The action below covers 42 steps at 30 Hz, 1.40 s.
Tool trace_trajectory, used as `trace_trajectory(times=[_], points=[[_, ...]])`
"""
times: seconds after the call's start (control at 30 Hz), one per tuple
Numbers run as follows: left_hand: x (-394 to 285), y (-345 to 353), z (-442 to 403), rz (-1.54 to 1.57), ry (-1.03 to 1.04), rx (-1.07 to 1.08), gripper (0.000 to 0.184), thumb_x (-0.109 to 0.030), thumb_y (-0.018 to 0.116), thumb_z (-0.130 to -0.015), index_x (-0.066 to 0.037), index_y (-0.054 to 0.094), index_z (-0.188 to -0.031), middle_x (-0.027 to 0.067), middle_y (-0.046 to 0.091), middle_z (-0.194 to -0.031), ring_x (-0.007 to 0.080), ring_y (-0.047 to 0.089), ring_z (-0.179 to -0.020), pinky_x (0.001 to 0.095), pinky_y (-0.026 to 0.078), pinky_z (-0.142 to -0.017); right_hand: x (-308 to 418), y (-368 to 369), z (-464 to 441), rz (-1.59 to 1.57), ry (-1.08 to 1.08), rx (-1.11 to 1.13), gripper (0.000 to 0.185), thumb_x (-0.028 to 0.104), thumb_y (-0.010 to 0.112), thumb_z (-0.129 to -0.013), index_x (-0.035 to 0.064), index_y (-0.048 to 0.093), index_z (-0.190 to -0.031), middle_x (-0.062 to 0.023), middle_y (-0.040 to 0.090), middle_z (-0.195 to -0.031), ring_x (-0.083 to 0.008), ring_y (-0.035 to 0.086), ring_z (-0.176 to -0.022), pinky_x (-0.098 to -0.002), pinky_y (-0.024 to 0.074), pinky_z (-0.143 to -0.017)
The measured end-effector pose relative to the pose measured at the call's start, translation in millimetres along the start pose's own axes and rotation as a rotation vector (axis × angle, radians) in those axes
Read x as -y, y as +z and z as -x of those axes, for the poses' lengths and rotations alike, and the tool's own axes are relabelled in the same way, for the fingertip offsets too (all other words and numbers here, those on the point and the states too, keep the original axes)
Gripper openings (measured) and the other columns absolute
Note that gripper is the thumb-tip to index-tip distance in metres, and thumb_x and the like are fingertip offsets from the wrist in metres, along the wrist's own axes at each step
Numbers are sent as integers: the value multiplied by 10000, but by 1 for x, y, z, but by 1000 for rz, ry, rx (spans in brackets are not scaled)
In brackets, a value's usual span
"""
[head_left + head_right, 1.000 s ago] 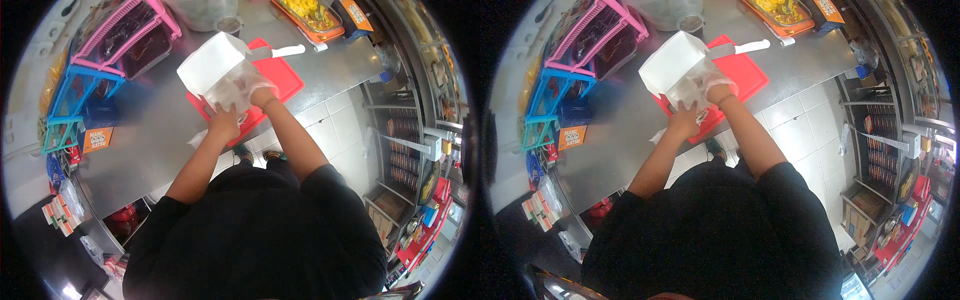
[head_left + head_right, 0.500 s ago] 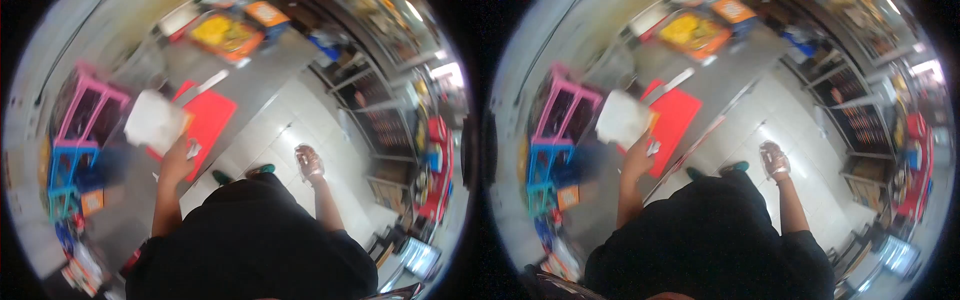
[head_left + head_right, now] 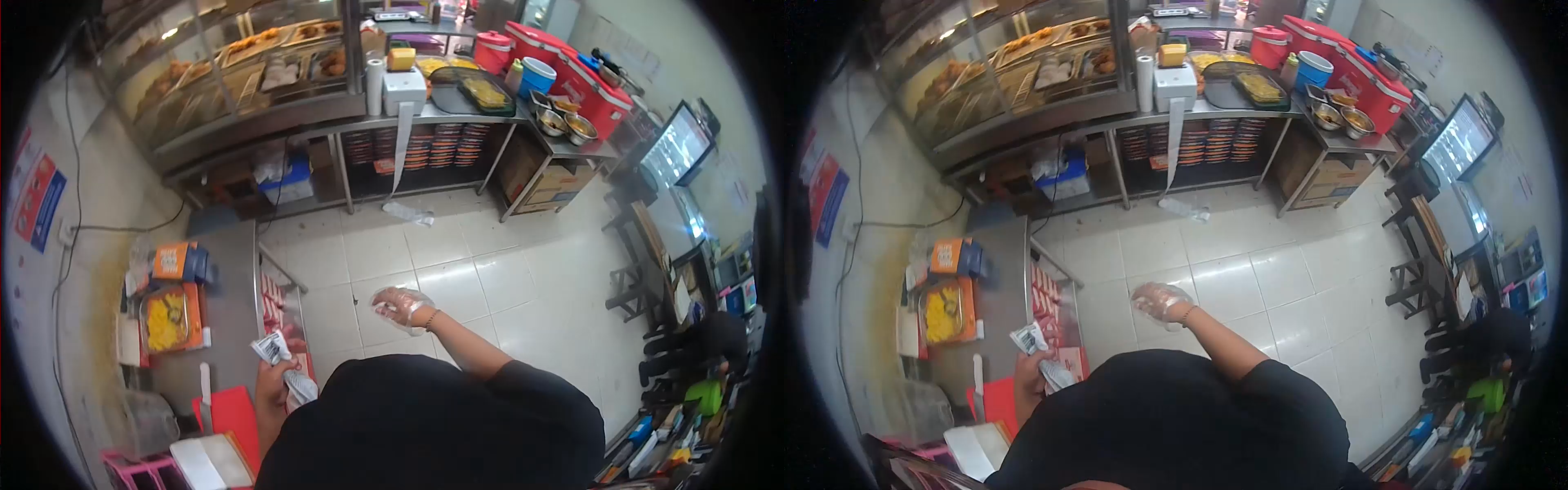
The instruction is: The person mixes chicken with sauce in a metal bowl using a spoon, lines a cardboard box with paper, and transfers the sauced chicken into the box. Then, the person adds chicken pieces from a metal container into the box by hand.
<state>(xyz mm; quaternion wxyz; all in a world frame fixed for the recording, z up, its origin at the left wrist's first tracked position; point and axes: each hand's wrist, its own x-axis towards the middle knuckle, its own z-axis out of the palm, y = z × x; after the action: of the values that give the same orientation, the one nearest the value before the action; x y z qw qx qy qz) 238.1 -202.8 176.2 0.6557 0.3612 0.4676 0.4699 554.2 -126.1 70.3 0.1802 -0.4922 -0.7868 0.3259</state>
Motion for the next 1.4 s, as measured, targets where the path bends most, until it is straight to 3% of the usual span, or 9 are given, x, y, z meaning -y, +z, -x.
trace_trajectory(times=[0.3, 0.5, 0.63, 0.7, 0.77, 0.83, 1.0, 1.23, 1.4], points=[[32, 17, -211, 365, -133, 29, 741, 35, 433, -587, -26, 352, -1321, 129, 515, -1104, 141, 509, -734, 290, 476, -666, -144, -157, -135, -73, 25, -113, 281, 317, 544, -872, 99, 583, -1045, -121, 575, -1051, -270, 560, -981, -346, 440, -865], [22, 76, -370, 389, -155, 87, 856, 53, 411, -491, -21, 317, -1339, 133, 461, -1152, 159, 482, -757, 298, 461, -693, -286, -213, -127, -212, 593, -329, 317, 313, 552, -863, 81, 569, -1079, -91, 580, -1089, -207, 562, -962, -325, 468, -775], [-21, 147, -476, 417, -183, 238, 890, 55, 410, -471, -26, 303, -1351, 121, 449, -1160, 147, 486, -772, 294, 464, -701, -350, -222, -53, -1615, 1118, -910, 204, 291, 512, -860, 153, 575, -997, -24, 587, -923, -131, 524, -799, -308, 428, -684], [-42, 187, -522, 396, -190, 349, 903, 57, 414, -466, -31, 293, -1357, 116, 449, -1158, 141, 491, -778, 290, 469, -722, -513, -150, 31, -1798, 607, -913, 146, 287, 440, -862, 182, 541, -850, -6, 520, -772, -142, 476, -733, -317, 380, -644], [-56, 224, -559, 399, -187, 442, 915, 59, 417, -463, -35, 284, -1363, 113, 447, -1160, 136, 496, -785, 287, 474, -741, -511, -175, 44, -1441, 1070, -1469, 143, 274, 411, -831, 198, 470, -725, -9, 430, -671, -147, 426, -651, -309, 333, -582], [-63, 263, -588, 424, -186, 511, 926, 62, 418, -459, -40, 274, -1368, 111, 446, -1164, 134, 501, -793, 285, 478, -758, -638, -147, 99, -1524, 1038, -1565, 147, 265, 494, -864, 150, 584, -885, -62, 576, -800, -201, 528, -699, -347, 427, -612], [-39, 344, -626, 463, -287, 488, 937, 56, 426, -456, -56, 268, -1374, 96, 462, -1170, 141, 504, -802, 297, 478, -749, -615, -378, 53, -1248, 1265, -1719, 130, 240, 508, -868, 129, 557, -820, -8, 512, -693, -175, 500, -659, -331, 413, -578], [10, 438, -610, 639, -420, 167, 840, 52, 418, -513, -70, 337, -1339, 80, 501, -1157, 148, 493, -775, 316, 438, -766, -793, -591, -24, -1478, 655, -1724, 635, 667, 619, -679, 147, 491, -1021, -30, 495, -722, -163, 448, -518, -311, 394, -522], [21, 453, -608, 585, -390, -78, 758, 47, 429, -546, -66, 391, -1294, 85, 512, -1140, 155, 490, -746, 323, 435, -742, -812, -672, -74, -1582, 794, -1743, 315, 356, 598, -796, 161, 479, -1014, -54, 487, -748, -171, 442, -495, -301, 395, -442]])
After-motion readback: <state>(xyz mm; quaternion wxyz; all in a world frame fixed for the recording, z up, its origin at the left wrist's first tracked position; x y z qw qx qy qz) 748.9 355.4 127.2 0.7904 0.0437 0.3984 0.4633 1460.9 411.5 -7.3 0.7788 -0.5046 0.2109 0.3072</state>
